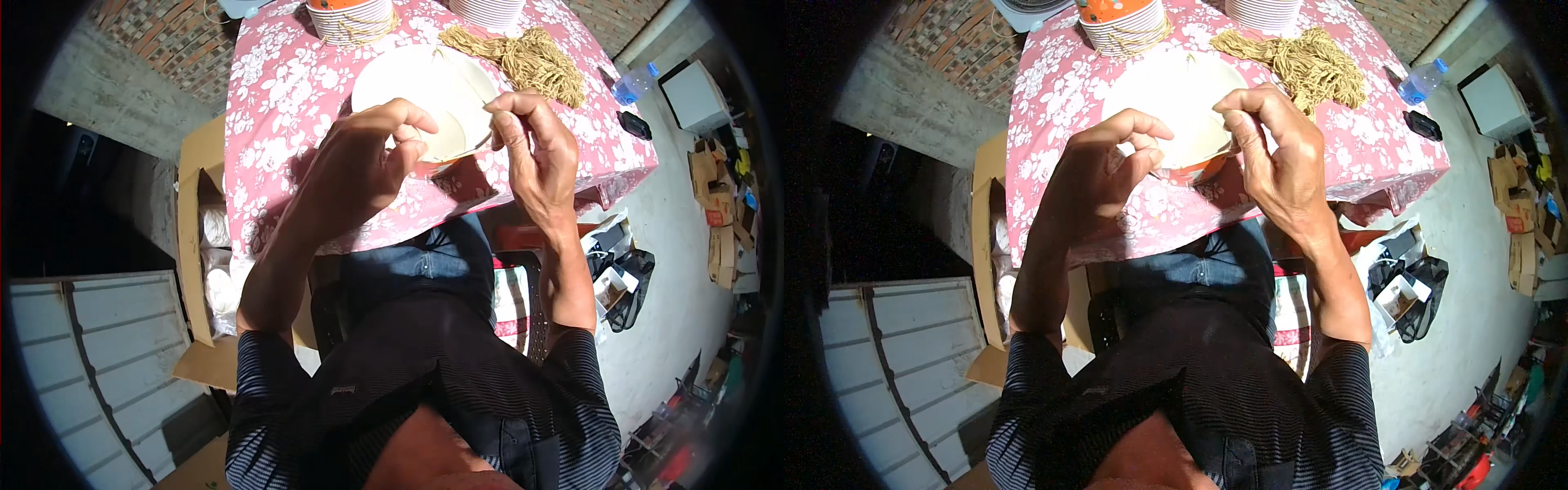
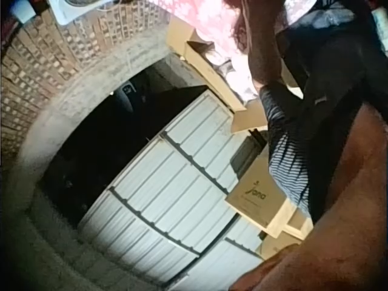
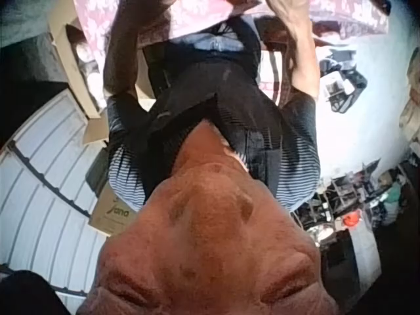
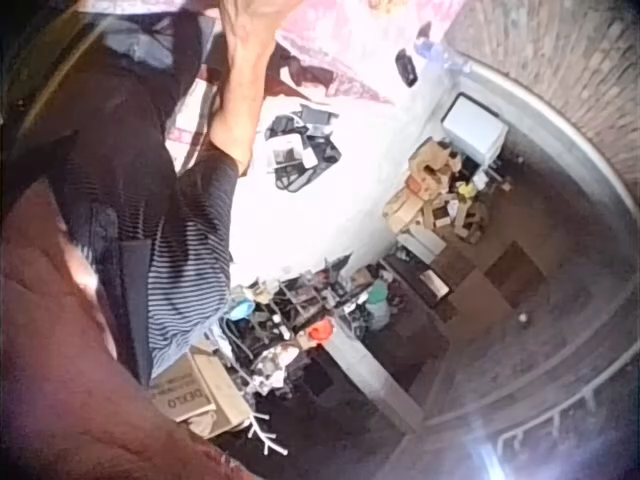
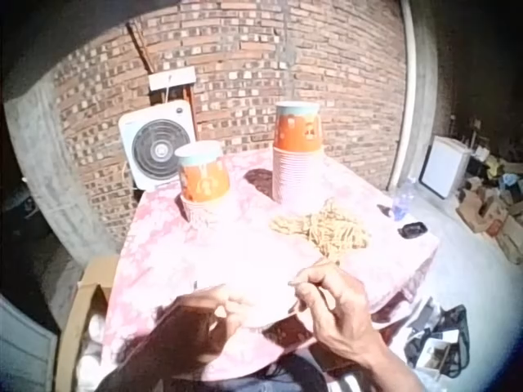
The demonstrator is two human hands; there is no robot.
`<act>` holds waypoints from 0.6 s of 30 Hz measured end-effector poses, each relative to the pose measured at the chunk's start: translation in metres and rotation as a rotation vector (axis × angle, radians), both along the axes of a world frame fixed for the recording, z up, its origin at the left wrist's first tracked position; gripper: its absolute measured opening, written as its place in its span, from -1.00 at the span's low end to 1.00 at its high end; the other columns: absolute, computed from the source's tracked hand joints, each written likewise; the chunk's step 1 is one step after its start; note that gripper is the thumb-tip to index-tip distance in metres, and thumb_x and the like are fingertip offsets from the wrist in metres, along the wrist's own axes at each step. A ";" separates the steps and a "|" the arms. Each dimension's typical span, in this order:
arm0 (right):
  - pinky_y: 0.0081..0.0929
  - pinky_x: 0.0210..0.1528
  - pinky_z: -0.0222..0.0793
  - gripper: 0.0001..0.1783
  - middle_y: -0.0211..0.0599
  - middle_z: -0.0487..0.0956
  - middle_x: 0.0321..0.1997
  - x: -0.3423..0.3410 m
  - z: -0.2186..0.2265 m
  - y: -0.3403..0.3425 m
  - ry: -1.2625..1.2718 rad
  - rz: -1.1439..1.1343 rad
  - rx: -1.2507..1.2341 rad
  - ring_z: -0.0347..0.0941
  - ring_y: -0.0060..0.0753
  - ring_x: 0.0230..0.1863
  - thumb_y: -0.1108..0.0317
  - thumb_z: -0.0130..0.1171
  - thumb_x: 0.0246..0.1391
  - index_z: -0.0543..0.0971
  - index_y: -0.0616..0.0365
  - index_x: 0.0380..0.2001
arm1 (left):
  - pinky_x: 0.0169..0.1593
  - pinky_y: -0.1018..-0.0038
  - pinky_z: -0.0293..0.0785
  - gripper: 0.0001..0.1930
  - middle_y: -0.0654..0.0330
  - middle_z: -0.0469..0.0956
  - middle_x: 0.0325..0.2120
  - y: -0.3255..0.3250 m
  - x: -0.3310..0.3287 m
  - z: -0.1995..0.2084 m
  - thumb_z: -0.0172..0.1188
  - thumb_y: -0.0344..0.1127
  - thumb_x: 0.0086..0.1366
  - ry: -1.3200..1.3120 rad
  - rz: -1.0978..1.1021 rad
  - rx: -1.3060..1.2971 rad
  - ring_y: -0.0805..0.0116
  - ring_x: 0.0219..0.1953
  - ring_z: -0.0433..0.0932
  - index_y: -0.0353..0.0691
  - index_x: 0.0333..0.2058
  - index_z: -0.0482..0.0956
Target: Attaching rope handles to paper buckets by threading them through holes and knotting them.
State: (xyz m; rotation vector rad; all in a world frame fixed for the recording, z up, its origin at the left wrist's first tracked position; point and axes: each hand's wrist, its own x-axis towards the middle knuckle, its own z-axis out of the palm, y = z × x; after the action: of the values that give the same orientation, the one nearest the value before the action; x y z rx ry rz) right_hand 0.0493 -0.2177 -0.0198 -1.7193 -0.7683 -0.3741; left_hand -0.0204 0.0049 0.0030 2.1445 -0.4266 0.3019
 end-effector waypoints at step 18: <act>-0.29 -0.21 0.27 -0.84 -0.30 0.44 -0.50 0.007 0.003 -0.009 -0.268 0.202 -0.421 0.45 -0.25 -0.42 0.43 0.44 0.02 0.73 0.13 -0.28 | -0.20 0.41 0.53 -0.85 0.10 0.62 -0.34 0.001 0.005 -0.007 0.07 -0.46 0.43 0.032 -0.019 -0.054 0.34 -0.33 0.60 -0.34 -0.16 0.61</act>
State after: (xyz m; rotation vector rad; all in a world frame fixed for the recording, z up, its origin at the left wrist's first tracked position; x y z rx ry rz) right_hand 0.0562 -0.2272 -0.0163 -1.9797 -1.2769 -0.3219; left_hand -0.0152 0.0061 -0.0037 2.0890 -0.4157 0.2656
